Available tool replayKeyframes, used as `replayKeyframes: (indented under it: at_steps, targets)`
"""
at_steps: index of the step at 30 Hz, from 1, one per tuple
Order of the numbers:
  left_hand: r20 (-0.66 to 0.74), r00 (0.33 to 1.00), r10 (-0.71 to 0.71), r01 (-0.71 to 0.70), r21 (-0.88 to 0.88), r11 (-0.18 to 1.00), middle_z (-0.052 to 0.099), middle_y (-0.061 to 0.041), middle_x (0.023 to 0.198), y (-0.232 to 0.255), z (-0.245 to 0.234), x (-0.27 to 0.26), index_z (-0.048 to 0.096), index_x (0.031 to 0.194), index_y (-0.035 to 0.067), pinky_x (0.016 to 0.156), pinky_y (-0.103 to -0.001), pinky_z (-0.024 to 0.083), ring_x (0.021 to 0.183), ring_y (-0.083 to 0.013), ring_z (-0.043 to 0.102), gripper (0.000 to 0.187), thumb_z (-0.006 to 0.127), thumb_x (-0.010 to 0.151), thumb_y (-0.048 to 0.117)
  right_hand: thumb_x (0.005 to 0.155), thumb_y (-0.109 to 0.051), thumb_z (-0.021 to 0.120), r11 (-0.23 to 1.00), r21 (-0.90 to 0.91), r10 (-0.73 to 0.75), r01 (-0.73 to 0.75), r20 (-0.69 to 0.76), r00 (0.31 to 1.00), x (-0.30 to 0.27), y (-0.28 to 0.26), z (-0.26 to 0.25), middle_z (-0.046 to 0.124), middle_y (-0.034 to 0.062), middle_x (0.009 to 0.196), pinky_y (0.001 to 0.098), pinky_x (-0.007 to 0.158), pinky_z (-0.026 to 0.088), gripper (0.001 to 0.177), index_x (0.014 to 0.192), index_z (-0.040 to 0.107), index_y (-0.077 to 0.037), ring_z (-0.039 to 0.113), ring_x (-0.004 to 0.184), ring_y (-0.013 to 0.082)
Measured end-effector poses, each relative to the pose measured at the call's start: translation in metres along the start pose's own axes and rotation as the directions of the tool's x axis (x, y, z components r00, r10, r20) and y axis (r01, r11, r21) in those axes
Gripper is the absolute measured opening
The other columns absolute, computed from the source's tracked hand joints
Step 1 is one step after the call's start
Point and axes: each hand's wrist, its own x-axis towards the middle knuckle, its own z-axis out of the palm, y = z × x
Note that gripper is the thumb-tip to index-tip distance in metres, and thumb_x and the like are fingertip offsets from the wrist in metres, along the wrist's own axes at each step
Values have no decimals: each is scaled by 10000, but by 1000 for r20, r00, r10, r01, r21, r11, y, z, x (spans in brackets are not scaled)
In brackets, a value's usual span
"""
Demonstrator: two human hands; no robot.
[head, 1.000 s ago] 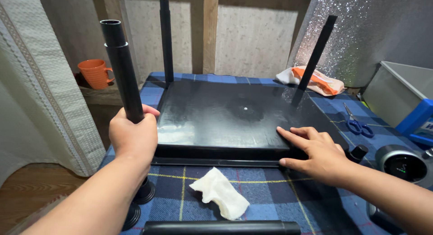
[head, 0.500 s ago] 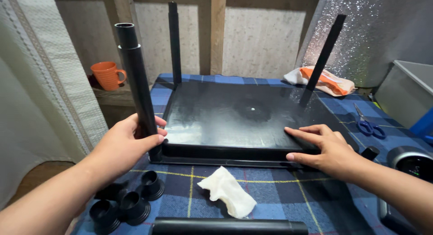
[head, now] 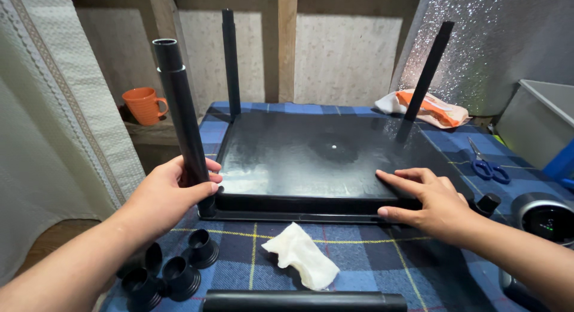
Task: The person wipes a black cylindrical furniture leg with a white cloth, then inserts it into a socket on the underside of an overturned table. They repeat this process for a second leg, aligning and seating each leg into its corresponding socket.
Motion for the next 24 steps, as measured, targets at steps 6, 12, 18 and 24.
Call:
replayKeyframes:
  at_steps: [6, 12, 18, 24]
  targets:
    - [82, 995, -54, 52, 21, 998, 789, -47, 1167, 9, -11, -1, 711, 1247, 109, 1046, -323, 499, 1152, -138, 698, 416, 745, 846, 215, 715, -661, 729, 1000, 2, 1, -1, 35, 999, -2, -2, -3, 396, -61, 1545, 446, 1149, 374, 812, 1484, 478, -579, 393, 1400, 263]
    - [77, 991, -107, 97, 123, 988, 737, -25, 1217, 10, -27, -5, 726, 1293, 130, 1052, -327, 475, 1191, -145, 680, 464, 706, 882, 345, 723, -658, 723, 1000, -14, -12, 13, 20, 1000, -3, -1, -2, 395, -45, 1543, 445, 1150, 375, 812, 1492, 474, -579, 402, 1391, 269]
    - [-59, 969, -239, 234, -82, 969, 760, -57, 1192, -38, -51, -21, 735, 1311, 160, 993, -362, 478, 1192, -179, 683, 480, 549, 966, 437, 710, -656, 732, 1000, -12, -5, 5, 2, 1000, -2, 0, 0, 410, -65, 1541, 445, 1147, 379, 816, 1482, 475, -586, 416, 1383, 266]
    - [92, 995, -44, 49, -44, 998, 740, -133, 1152, -102, -67, -43, 734, 1301, 76, 996, -332, 524, 1136, -202, 702, 377, 652, 995, 281, 723, -651, 725, 1000, -15, -13, 13, 6, 1000, -3, 0, 0, 393, -59, 1543, 451, 1144, 363, 810, 1487, 466, -586, 397, 1388, 269]
